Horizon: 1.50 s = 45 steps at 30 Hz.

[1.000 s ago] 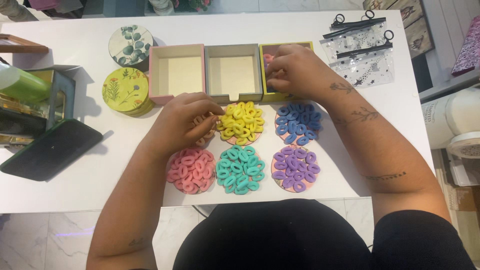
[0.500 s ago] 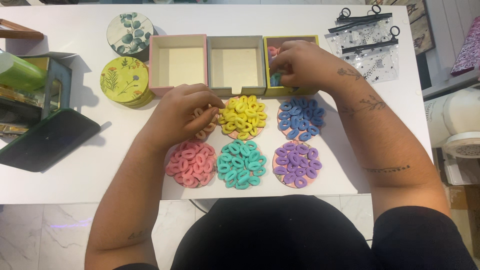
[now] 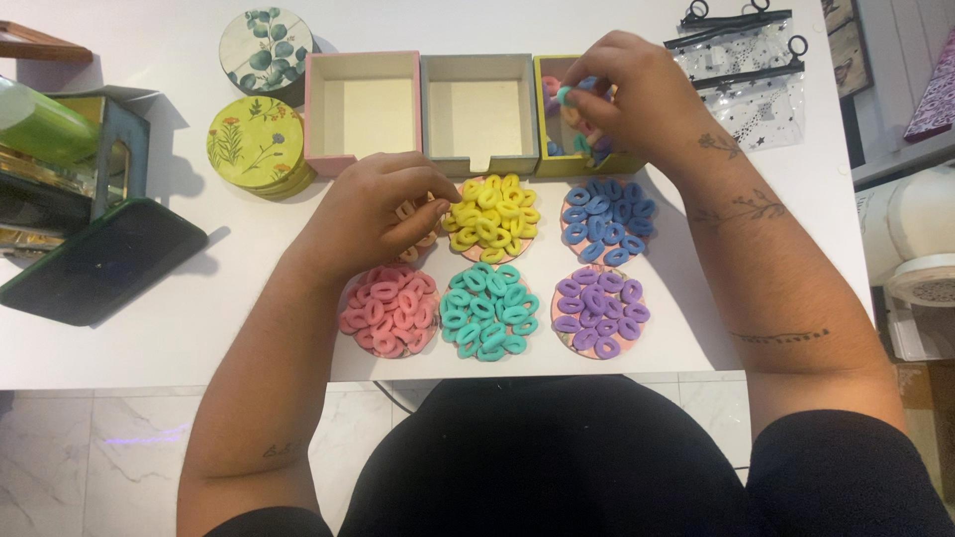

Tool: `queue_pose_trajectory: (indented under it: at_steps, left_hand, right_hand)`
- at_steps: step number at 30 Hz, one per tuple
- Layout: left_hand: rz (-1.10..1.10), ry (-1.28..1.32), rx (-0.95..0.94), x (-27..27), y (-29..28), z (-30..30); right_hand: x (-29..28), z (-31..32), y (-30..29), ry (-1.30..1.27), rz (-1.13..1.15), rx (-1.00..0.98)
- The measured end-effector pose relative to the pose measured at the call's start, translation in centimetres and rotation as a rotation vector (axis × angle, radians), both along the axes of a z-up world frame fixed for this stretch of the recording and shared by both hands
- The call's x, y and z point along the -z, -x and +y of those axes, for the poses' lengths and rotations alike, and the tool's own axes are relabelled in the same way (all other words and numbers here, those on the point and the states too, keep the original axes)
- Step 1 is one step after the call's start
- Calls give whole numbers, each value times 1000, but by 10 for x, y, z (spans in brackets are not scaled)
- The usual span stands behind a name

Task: The person sorts various colored ring-shaped objects by hand, placing them onto matching colored circular bases and into small containers on a white table.

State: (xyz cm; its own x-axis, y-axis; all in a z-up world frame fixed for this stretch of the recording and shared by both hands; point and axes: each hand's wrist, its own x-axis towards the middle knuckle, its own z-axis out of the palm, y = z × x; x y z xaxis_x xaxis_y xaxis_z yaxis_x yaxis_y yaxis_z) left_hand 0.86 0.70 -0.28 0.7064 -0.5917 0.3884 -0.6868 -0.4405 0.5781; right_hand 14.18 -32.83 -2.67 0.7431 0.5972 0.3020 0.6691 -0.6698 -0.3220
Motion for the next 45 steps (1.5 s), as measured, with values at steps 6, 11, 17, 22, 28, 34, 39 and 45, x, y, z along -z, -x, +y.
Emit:
queue_pose_trajectory:
  at_steps: [6, 11, 17, 22, 28, 34, 39, 45]
  left_hand:
    - [24, -29, -33, -2, 3, -1]
    - [-9, -17, -10, -3, 4, -1]
    - [-12, 134, 8, 0, 8, -5]
    - [-28, 139, 15, 2, 6, -5]
    - [27, 157, -13, -4, 9, -6]
    - [0, 146, -11, -8, 12, -6]
    - [-9, 109, 7, 0, 8, -7]
    - [-87, 66, -57, 5, 4, -6]
  right_hand:
    - [-32, 3, 45, -213, 3, 123]
    - [-56, -1, 112, -272, 228, 202]
    - [-43, 29, 184, -204, 397, -94]
    - [-26, 53, 191, -70, 279, -332]
    - [-15, 63, 192, -22, 141, -458]
    - [-36, 47, 170, -62, 146, -361]
    - [-33, 20, 137, -57, 149, -156]
    - [-25, -15, 76, -20, 44, -1]
